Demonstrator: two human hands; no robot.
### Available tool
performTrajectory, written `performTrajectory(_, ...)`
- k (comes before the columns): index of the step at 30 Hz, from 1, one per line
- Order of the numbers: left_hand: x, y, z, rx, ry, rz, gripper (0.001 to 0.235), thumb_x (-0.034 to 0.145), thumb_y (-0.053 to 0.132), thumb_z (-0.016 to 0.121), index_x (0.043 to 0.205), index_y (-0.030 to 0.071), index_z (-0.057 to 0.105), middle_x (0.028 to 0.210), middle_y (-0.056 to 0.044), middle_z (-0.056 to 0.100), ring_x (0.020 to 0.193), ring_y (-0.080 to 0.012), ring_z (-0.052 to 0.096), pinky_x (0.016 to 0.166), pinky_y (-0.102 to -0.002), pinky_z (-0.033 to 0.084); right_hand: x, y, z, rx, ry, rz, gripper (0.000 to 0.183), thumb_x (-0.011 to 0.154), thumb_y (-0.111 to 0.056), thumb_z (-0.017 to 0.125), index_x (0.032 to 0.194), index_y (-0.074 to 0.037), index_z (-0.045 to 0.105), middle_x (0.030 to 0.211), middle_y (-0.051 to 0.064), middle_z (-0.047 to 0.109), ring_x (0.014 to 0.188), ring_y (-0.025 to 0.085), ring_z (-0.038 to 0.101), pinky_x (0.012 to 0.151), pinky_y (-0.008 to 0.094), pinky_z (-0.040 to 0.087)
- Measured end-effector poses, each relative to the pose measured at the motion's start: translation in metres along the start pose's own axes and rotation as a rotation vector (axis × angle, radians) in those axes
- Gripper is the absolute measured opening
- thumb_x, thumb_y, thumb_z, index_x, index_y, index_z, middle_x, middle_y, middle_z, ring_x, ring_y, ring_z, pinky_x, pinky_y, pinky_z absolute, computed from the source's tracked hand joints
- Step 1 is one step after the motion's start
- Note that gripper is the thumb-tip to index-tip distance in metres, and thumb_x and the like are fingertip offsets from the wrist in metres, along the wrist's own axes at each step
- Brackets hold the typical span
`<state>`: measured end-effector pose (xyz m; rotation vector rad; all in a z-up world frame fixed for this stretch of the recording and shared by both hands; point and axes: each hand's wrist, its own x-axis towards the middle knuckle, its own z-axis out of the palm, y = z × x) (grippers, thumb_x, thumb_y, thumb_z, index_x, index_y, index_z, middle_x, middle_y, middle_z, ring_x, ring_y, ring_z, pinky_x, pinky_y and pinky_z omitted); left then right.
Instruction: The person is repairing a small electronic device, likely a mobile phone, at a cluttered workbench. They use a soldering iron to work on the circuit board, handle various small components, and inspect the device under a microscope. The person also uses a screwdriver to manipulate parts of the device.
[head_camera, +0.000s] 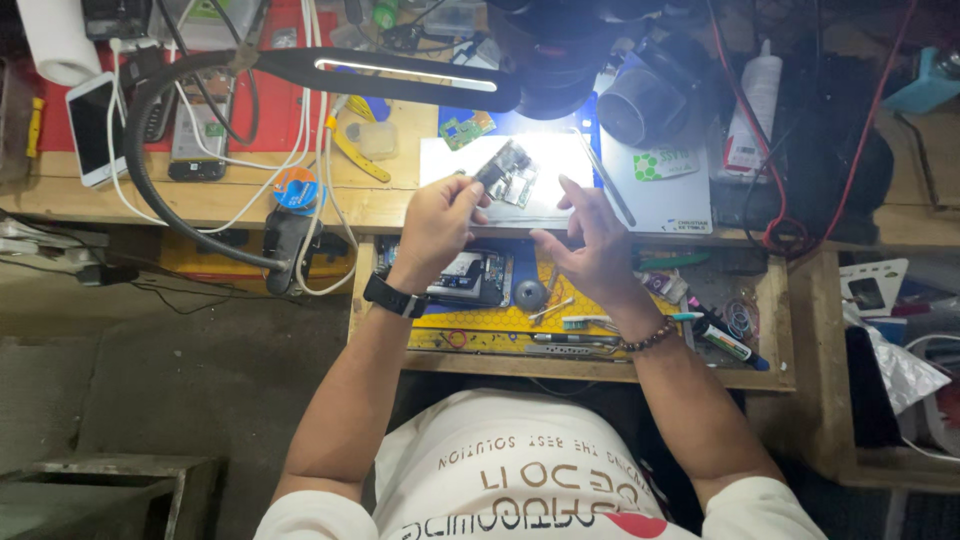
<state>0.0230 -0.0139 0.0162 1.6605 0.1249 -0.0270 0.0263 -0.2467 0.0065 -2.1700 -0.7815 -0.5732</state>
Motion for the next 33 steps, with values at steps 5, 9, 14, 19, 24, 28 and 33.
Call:
performTrajectory(5,-0.018,0.005,0.019,0.239,-0.032,0.148,0.021,0.101,0.018,0.059,0.099,0.001,0.071,0.076,-0.006,0.072,0.066,-0.0111,0.069,0.06,-0.028,0.054,0.003,-0.006,-0.006,0.001,0.09,-0.07,0.066,0.092,-0.011,0.081,0.149,-0.005,0.049,0.126,0.009,0.065,0.1,0.018,0.064,0.079,0.032,0.053)
performTrajectory(9,-0.027,0.008,0.022,0.404,0.007,0.398,0.017,0.099,0.013,0.063,0.105,0.0,0.073,0.085,-0.013,0.072,0.073,-0.0179,0.07,0.066,-0.033,0.054,0.0,-0.002,-0.004,0.07,0.075,0.01,0.057,0.093,-0.007,0.079,0.144,-0.004,0.054,0.125,0.011,0.066,0.095,0.016,0.065,0.073,0.03,0.053)
performTrajectory(14,-0.031,0.006,0.025,0.195,-0.022,0.292,0.021,0.099,0.01,0.064,0.117,0.001,0.07,0.096,-0.012,0.072,0.083,-0.0158,0.072,0.072,-0.029,0.059,-0.006,0.002,-0.002,0.118,0.076,0.209,0.025,0.091,-0.005,0.078,0.115,-0.01,0.07,0.099,0.004,0.071,0.069,0.015,0.058,0.062,0.031,0.048)
performTrajectory(19,-0.028,-0.01,0.031,-0.279,-0.147,0.178,0.041,0.099,0.007,0.059,0.139,-0.002,0.054,0.128,-0.006,0.064,0.11,-0.0163,0.072,0.089,-0.028,0.063,-0.002,-0.008,-0.009,-0.091,0.143,-0.265,0.034,0.085,0.006,0.08,0.112,-0.007,0.065,0.112,0.009,0.065,0.099,0.026,0.068,0.079,0.037,0.058)
performTrajectory(24,-0.025,-0.026,0.033,-0.437,-0.148,0.119,0.045,0.101,0.006,0.06,0.144,-0.004,0.049,0.121,-0.01,0.058,0.112,-0.0208,0.072,0.091,-0.03,0.063,-0.001,-0.011,-0.007,-0.054,0.117,-0.213,0.033,0.084,0.005,0.082,0.111,-0.005,0.068,0.121,0.013,0.062,0.102,0.026,0.069,0.08,0.033,0.061)
performTrajectory(28,-0.024,-0.032,0.034,-0.439,-0.144,0.145,0.044,0.102,0.006,0.06,0.144,-0.004,0.051,0.119,-0.009,0.058,0.112,-0.0208,0.071,0.092,-0.031,0.063,-0.001,-0.011,-0.004,-0.038,0.116,-0.173,0.028,0.088,0.002,0.083,0.11,-0.004,0.068,0.126,0.013,0.061,0.101,0.022,0.07,0.079,0.028,0.063)
performTrajectory(33,-0.024,-0.035,0.035,-0.458,-0.12,0.125,0.042,0.101,0.007,0.062,0.141,-0.004,0.054,0.114,-0.008,0.063,0.107,-0.0187,0.072,0.09,-0.031,0.063,-0.001,-0.009,-0.002,-0.034,0.118,-0.161,0.025,0.089,0.0,0.083,0.109,-0.005,0.068,0.125,0.013,0.063,0.103,0.023,0.071,0.081,0.029,0.064)
